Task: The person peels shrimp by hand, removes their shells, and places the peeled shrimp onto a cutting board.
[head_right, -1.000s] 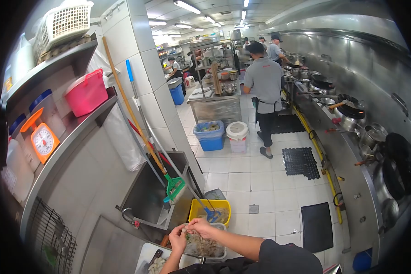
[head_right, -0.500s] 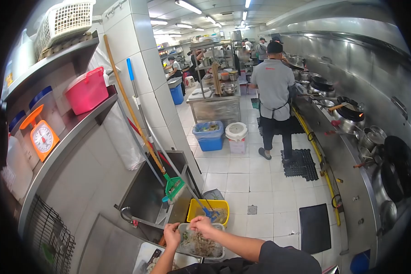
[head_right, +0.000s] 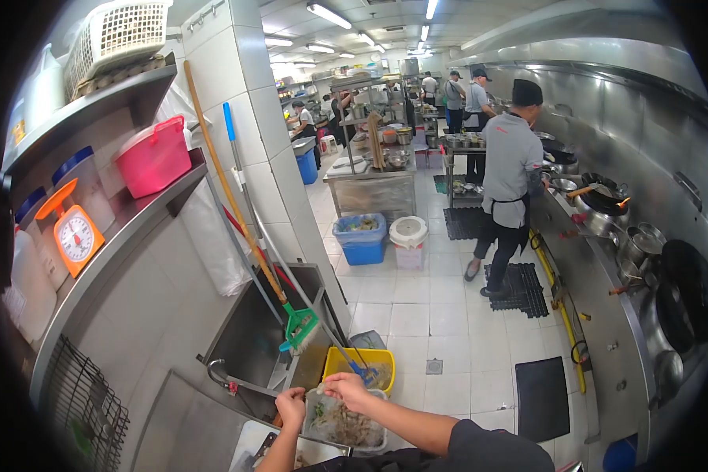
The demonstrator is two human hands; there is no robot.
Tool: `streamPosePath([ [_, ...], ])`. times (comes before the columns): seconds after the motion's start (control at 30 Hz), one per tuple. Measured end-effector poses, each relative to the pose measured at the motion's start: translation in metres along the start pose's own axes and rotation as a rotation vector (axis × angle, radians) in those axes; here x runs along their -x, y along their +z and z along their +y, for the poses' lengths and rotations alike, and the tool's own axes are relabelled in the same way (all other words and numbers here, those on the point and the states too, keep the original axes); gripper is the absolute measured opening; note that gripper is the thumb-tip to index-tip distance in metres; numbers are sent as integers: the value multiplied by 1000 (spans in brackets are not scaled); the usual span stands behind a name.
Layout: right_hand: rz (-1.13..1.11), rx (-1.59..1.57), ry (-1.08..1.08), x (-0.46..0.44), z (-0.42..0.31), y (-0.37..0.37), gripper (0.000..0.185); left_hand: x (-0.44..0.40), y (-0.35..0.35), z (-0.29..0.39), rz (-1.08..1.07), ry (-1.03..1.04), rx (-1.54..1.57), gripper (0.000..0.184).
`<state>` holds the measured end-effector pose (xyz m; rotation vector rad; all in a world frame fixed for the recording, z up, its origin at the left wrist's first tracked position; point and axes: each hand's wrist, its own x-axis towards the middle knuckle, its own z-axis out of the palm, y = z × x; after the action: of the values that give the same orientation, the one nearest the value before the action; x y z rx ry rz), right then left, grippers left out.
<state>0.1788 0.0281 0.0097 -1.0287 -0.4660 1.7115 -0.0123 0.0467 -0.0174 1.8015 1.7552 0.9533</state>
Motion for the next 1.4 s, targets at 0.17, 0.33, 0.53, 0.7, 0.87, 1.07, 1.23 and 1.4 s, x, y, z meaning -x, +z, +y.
streamPosePath([
  [0.17,-122,-250,-4,-4,1,1,15,17,4,48,-138,114,499,32],
  [0.33,-55,100,-57,-2,10,11,16,26,9,65,-201,-96,705,33],
  [0.53,-64,241,-163,7,10,14,17,32,17,46,-163,3,568,35],
  [0.7,5,398,-316,2,2,5,15,35,6,43,-335,-240,645,16],
  [0.87,-47,524,-460,-6,11,-5,13,37,14,31,-137,-108,497,24],
  [1.07,-46,272,-332,11,-11,5,15,36,-1,45,-29,-8,426,25],
  [1.23,3,5,-276,31,-33,14,15,29,-1,11,-33,-145,371,24],
  [1.4,16,48,-112,20,-8,-9,24,43,26,-31,-104,-212,50,66],
])
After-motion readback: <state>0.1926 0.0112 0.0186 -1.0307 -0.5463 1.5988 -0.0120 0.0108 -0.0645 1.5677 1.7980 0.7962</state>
